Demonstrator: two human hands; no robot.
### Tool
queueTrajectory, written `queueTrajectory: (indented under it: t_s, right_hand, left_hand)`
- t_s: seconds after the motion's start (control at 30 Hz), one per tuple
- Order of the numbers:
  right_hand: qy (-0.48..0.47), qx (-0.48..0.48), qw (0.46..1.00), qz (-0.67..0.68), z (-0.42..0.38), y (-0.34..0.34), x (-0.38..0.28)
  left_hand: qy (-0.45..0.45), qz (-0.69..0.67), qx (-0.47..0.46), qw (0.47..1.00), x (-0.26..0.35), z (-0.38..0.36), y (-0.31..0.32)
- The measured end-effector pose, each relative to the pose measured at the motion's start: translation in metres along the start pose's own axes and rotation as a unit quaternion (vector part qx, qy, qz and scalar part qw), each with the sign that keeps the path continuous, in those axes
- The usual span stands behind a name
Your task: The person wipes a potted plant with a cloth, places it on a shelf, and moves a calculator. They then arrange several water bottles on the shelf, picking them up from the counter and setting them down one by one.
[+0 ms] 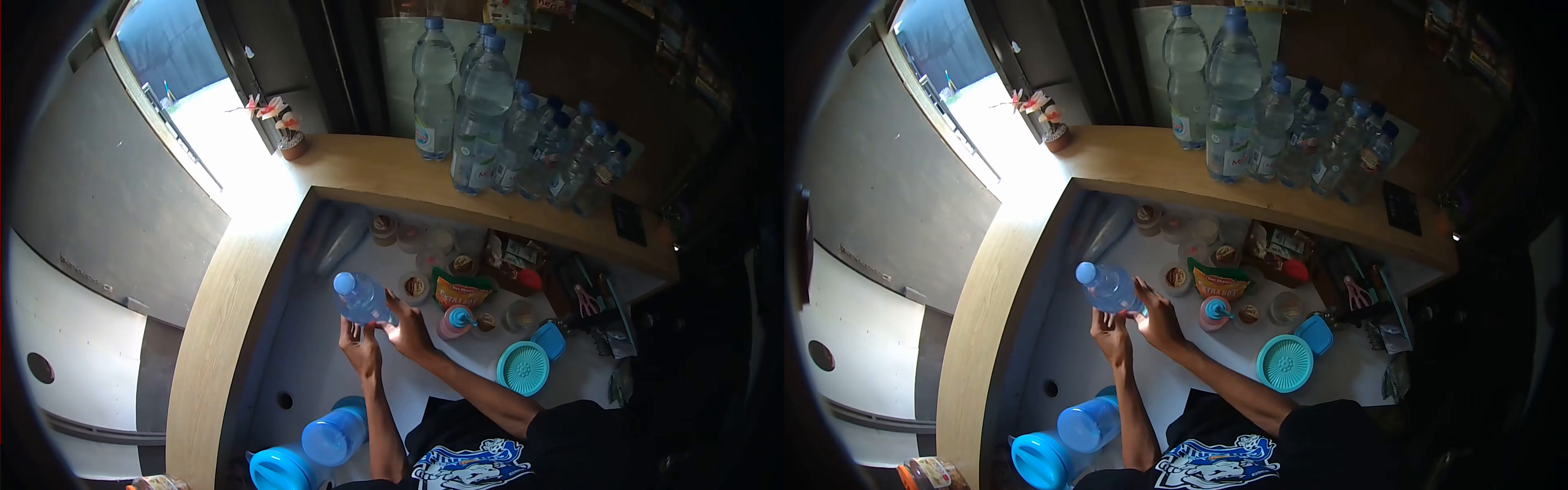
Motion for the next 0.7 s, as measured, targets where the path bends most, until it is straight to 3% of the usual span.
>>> queueTrajectory:
  t_s: [0.13, 0.33, 0.4, 0.53, 0.7]
  right_hand:
    - [-0.063, 0.004, 0.998, -0.027, 0.054, -0.050, -0.047]
    - [-0.102, 0.097, 0.990, 0.002, 0.134, -0.126, -0.104]
    - [-0.087, 0.124, 0.988, 0.009, 0.155, -0.142, -0.104]
    - [-0.025, 0.185, 0.976, -0.112, 0.187, -0.163, -0.090]
    - [-0.026, 0.201, 0.971, -0.129, 0.207, -0.170, -0.064]
  left_hand:
    - [0.070, 0.032, -0.014, 0.997, 0.062, 0.036, 0.034]
    - [0.165, 0.029, -0.094, 0.981, 0.147, 0.110, 0.108]
    - [0.159, 0.015, -0.136, 0.978, 0.153, 0.136, 0.133]
    - [0.156, -0.042, -0.233, 0.959, 0.161, 0.170, 0.173]
    - [0.184, -0.019, -0.233, 0.955, 0.143, 0.194, 0.201]
Point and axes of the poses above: each hand's wrist, its own z-axis towards the middle knuckle, its own y-axis out of the palm, x = y × z, the point moved 2 cm from there along z, towards the middle knuckle, and after that the axes turned 2 degrees about z, right-handed, at the moved point
